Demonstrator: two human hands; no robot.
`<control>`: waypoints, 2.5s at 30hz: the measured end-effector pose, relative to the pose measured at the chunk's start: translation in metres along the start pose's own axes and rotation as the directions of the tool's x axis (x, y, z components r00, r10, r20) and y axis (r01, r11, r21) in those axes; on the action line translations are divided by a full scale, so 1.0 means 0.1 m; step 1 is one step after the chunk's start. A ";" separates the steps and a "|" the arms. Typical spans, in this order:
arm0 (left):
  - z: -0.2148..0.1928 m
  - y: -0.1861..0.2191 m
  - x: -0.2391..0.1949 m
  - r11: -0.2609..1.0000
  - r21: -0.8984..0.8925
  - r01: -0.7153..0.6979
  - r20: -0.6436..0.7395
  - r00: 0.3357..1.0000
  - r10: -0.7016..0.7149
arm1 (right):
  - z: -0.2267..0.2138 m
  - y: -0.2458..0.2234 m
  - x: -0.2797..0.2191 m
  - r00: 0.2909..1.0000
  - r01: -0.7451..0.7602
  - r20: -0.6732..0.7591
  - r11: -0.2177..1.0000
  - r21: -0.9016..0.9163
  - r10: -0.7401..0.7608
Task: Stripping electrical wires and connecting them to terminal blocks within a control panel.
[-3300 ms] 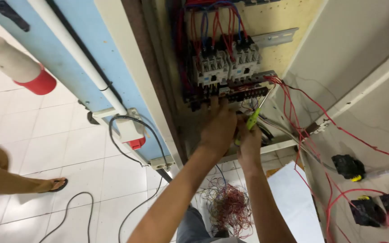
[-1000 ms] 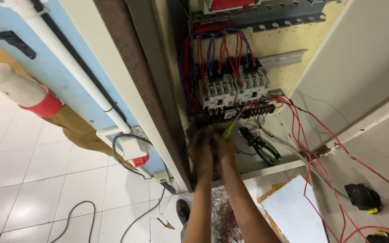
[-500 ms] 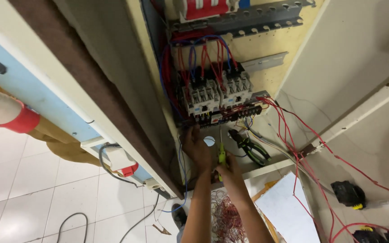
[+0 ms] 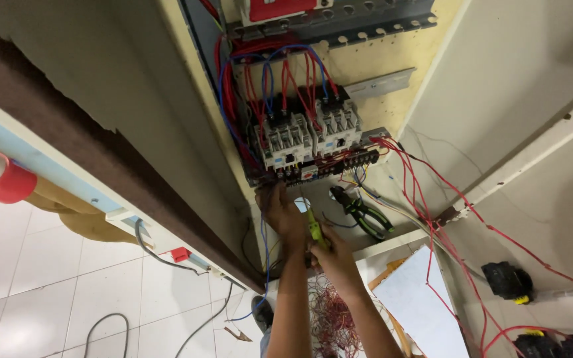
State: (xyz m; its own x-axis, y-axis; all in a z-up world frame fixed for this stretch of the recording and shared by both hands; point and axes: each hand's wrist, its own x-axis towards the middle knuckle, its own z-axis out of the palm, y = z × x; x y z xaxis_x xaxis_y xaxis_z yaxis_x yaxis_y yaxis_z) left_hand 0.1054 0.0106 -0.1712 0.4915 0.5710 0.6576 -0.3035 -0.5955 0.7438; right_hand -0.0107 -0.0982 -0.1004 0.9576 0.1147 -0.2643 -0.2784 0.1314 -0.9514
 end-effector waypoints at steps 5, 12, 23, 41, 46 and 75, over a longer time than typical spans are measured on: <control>0.08 -0.13 -0.04 0.999 -0.006 -0.035 -0.041 0.999 0.035 | 0.09 -0.11 -0.06 0.999 0.033 -0.034 0.994 -0.101 -0.036; 0.19 -0.26 -0.04 0.943 -0.326 -0.071 -0.195 0.981 0.007 | 0.21 -0.31 -0.10 0.991 -0.010 -0.135 0.990 -0.138 -0.009; 0.25 -0.34 -0.03 0.994 -0.041 -0.103 -0.200 0.975 0.093 | 0.19 -0.28 -0.01 0.993 0.026 -0.117 1.000 0.005 -0.025; -0.01 0.38 0.17 0.560 -0.724 0.403 0.062 0.846 -0.529 | 0.07 -0.10 0.12 0.999 0.033 -0.045 0.989 0.145 -0.027; -0.04 0.37 0.18 0.586 -0.687 0.430 0.073 0.843 -0.533 | -0.13 0.28 0.42 0.999 -0.046 0.004 0.945 0.325 0.048; -0.04 0.49 0.16 0.471 -0.817 0.332 0.090 0.881 -0.465 | 0.12 -0.19 0.08 0.507 0.458 -0.036 0.305 -0.835 -0.861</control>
State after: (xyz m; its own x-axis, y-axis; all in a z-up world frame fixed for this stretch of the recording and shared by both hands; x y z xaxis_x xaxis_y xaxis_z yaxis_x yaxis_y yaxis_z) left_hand 0.0950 -0.0068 -0.1238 0.6473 0.7290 0.2227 -0.6467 0.3707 0.6666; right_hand 0.0011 -0.0881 -0.0823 0.7282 -0.0904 0.6794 0.4159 -0.7297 -0.5428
